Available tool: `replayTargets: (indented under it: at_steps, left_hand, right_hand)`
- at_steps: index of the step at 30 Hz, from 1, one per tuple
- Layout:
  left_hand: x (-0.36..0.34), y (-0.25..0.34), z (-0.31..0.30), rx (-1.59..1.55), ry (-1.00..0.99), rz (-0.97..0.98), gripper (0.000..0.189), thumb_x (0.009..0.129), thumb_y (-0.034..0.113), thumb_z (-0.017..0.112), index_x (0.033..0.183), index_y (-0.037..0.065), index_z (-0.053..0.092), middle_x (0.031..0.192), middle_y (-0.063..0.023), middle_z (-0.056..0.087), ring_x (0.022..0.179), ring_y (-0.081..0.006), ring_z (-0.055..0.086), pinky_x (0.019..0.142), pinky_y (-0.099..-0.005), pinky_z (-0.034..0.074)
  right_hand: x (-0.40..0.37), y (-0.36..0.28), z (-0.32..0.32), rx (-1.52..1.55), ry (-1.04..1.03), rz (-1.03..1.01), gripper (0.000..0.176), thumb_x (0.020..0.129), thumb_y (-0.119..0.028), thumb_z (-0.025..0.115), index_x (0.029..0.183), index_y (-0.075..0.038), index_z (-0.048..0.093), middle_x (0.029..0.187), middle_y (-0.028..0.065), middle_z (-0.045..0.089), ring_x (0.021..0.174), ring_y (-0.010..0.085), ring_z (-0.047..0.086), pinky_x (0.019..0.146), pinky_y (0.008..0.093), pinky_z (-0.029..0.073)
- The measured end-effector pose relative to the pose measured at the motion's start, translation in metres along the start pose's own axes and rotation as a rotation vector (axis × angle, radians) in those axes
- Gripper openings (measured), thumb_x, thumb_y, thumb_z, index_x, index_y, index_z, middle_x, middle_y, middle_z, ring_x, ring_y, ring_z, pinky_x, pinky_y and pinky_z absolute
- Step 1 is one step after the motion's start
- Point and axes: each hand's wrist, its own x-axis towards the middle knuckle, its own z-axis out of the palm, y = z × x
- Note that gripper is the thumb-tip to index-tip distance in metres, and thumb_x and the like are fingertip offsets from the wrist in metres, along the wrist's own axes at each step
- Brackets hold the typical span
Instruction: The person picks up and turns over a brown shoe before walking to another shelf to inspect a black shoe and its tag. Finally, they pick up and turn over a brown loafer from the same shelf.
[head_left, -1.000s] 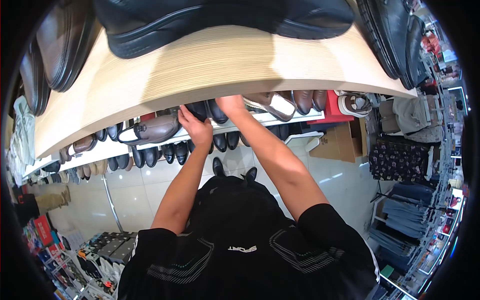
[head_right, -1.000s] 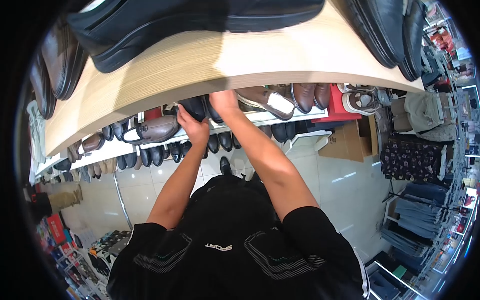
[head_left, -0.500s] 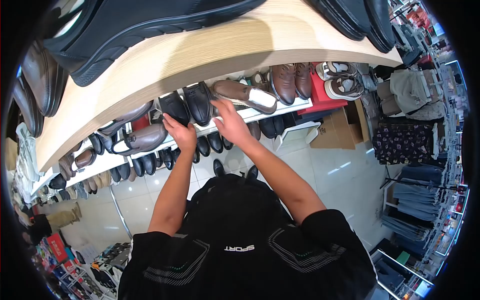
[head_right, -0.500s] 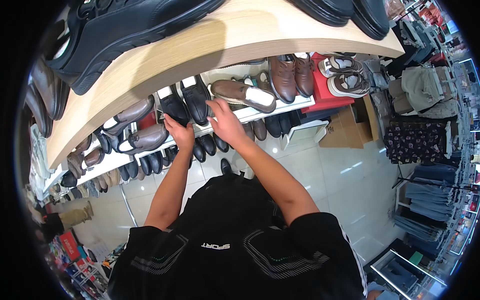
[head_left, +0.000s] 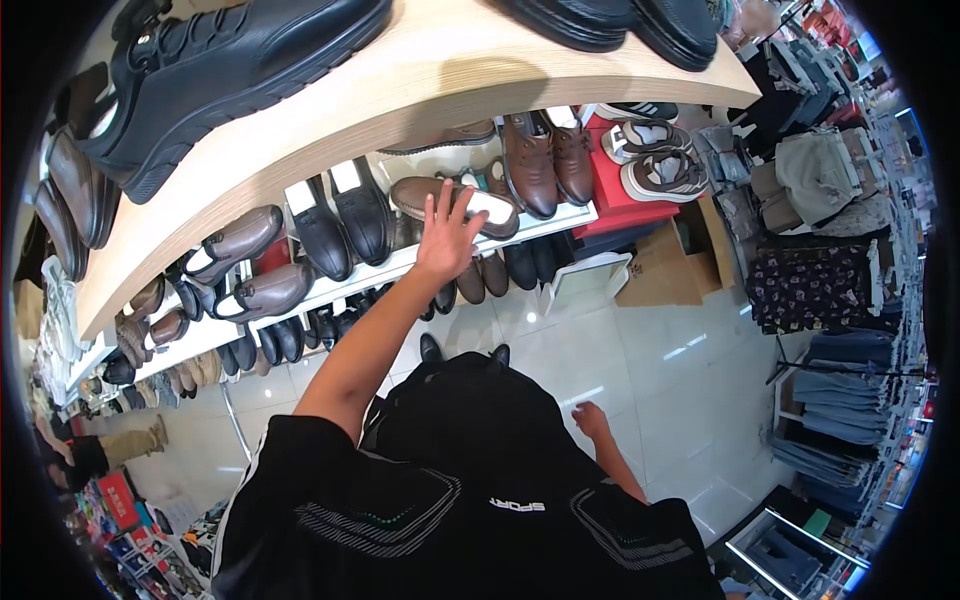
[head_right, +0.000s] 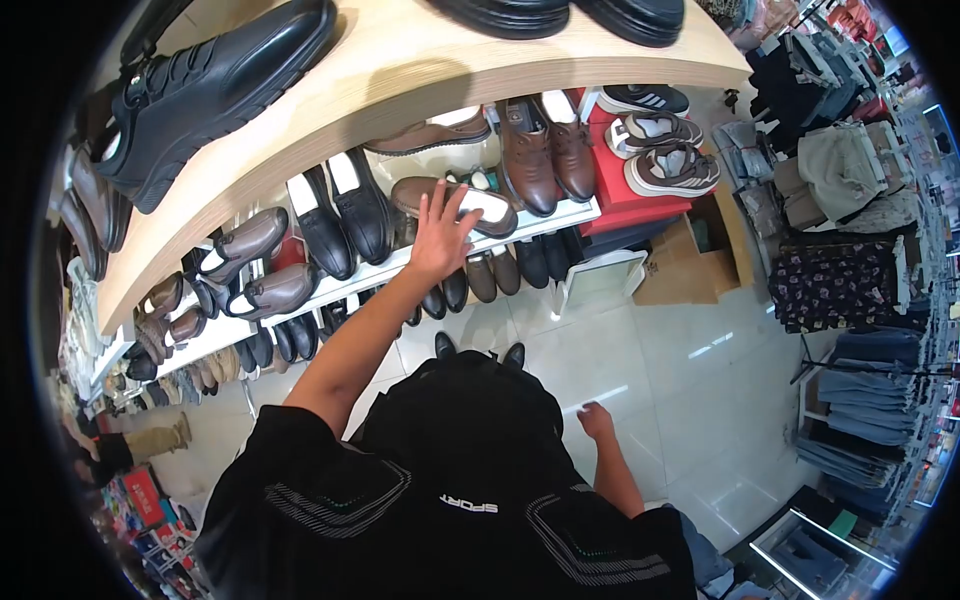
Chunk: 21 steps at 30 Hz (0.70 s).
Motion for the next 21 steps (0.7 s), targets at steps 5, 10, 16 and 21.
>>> replayTargets:
  at_steps: [5,10,16,21]
  left_hand:
    - [0.030,-0.005,0.018,0.050,-0.116,-0.071,0.066,0.075,0.021,0.083,0.135,0.017,0.056,0.151,-0.0113,0.044,0.142,-0.0406,0.037,0.116,-0.0581,0.031]
    - [0.041,-0.003,0.018,0.148,-0.127,-0.066,0.071,0.076,0.021,0.082,0.140,0.016,0.053,0.144,-0.0094,0.051,0.128,-0.0354,0.048,0.104,-0.0497,0.041]
    - [0.046,0.005,0.019,0.230,-0.172,-0.121,0.060,0.075,0.017,0.079,0.131,0.016,0.057,0.123,-0.0071,0.057,0.113,-0.0336,0.054,0.089,-0.0491,0.046]
    - [0.055,-0.003,0.014,0.139,-0.224,-0.127,0.064,0.072,0.015,0.081,0.131,0.017,0.056,0.123,-0.0079,0.057,0.116,-0.0343,0.054,0.094,-0.0498,0.047]
  right_hand:
    - [-0.023,0.027,-0.010,0.502,0.088,0.341,0.035,0.090,-0.022,0.068,0.115,0.002,0.068,0.097,0.0170,0.074,0.068,0.0235,0.073,0.065,0.0339,0.057]
    - [-0.033,0.019,-0.019,0.658,0.064,0.285,0.033,0.093,-0.020,0.066,0.119,0.001,0.066,0.095,0.0143,0.074,0.071,0.0203,0.072,0.064,0.0316,0.056]
    - [-0.016,0.026,-0.040,0.621,0.017,0.189,0.032,0.095,-0.019,0.064,0.121,0.000,0.065,0.092,0.0117,0.073,0.074,0.0187,0.071,0.067,0.0309,0.056]
    - [-0.002,0.040,-0.059,0.590,0.045,0.184,0.032,0.096,-0.020,0.062,0.123,-0.002,0.063,0.093,0.0075,0.070,0.071,0.0158,0.070,0.058,0.0280,0.052]
